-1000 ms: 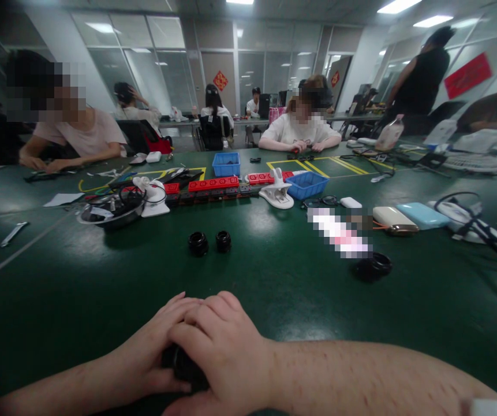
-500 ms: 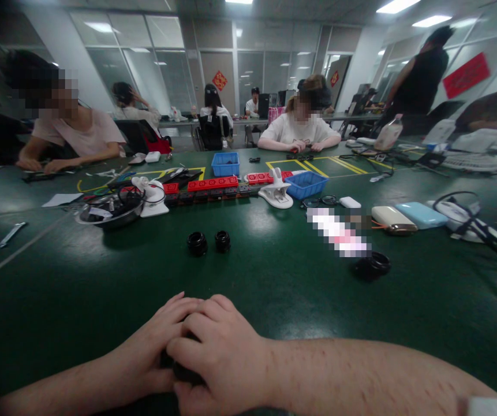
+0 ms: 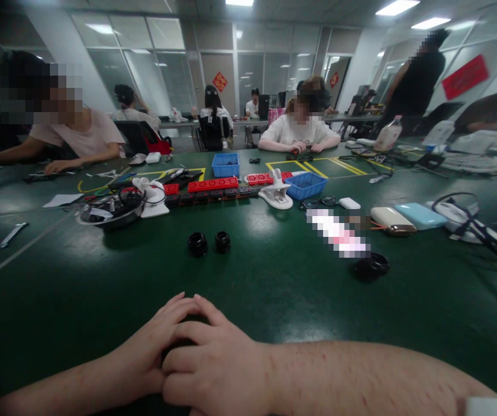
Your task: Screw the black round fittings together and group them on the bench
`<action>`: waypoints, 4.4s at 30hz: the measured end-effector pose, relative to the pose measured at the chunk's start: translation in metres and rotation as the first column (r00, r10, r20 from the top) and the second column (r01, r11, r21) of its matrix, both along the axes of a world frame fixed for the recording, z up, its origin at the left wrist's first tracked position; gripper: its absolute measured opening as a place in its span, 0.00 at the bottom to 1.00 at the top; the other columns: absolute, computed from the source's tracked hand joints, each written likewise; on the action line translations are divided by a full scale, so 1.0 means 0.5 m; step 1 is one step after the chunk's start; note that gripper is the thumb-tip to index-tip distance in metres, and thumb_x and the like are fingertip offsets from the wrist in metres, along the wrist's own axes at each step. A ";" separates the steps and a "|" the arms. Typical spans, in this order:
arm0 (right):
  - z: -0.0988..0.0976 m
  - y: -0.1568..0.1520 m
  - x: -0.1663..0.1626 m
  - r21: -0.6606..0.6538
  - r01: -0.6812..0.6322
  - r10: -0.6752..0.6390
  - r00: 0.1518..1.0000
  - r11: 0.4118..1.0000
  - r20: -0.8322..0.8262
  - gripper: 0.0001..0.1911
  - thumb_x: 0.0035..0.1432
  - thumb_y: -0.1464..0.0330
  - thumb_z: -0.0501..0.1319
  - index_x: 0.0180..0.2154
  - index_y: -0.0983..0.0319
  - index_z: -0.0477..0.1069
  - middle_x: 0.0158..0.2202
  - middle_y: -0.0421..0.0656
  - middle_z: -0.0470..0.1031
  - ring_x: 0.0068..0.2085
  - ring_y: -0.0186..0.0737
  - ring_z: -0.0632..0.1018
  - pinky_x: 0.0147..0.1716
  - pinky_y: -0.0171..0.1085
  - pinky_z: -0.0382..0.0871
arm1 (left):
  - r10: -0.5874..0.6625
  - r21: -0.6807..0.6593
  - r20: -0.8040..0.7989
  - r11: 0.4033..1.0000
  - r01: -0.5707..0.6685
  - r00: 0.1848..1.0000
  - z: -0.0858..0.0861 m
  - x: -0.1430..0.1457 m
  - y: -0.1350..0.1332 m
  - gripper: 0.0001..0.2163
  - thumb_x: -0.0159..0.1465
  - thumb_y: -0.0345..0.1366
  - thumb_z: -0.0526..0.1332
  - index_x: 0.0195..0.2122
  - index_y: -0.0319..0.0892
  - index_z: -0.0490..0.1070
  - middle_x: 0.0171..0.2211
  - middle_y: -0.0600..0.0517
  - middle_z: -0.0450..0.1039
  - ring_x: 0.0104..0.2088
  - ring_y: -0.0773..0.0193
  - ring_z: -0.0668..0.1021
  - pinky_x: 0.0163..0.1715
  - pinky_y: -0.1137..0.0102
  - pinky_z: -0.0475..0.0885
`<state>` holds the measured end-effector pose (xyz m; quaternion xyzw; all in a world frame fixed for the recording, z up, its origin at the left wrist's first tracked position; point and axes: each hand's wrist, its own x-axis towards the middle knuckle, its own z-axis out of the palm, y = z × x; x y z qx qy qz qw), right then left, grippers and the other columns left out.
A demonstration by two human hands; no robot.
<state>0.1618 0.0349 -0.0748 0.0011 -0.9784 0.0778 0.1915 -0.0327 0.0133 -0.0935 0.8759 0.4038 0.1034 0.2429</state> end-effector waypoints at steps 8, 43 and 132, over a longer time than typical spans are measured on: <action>0.002 0.000 0.001 0.068 -0.072 0.074 0.997 0.995 -0.023 0.11 0.57 0.66 0.51 0.27 0.60 0.69 0.41 0.37 0.71 0.57 0.48 0.55 0.59 0.58 0.30 | 0.007 -0.056 -0.009 0.998 -0.008 1.000 0.029 0.013 -0.003 0.20 0.54 0.42 0.63 0.48 0.49 0.66 0.50 0.50 0.64 0.54 0.51 0.64 0.57 0.49 0.46; 0.003 0.011 -0.006 -0.033 -0.025 0.022 0.996 0.999 -0.082 0.13 0.50 0.62 0.53 0.35 0.62 0.67 0.40 0.41 0.72 0.46 0.40 0.65 0.52 0.42 0.53 | -0.007 0.009 -0.005 1.000 0.007 1.000 0.009 0.000 -0.003 0.28 0.53 0.45 0.64 0.55 0.49 0.60 0.54 0.47 0.61 0.54 0.48 0.63 0.56 0.46 0.47; -0.032 -0.001 0.001 0.027 -0.110 0.113 0.980 0.994 -0.166 0.14 0.58 0.65 0.53 0.21 0.61 0.63 0.29 0.29 0.75 0.37 0.36 0.66 0.38 0.40 0.54 | -0.018 -0.043 -0.053 0.999 0.016 0.998 0.003 -0.003 0.001 0.25 0.50 0.35 0.64 0.50 0.56 0.63 0.53 0.53 0.60 0.56 0.49 0.60 0.56 0.45 0.44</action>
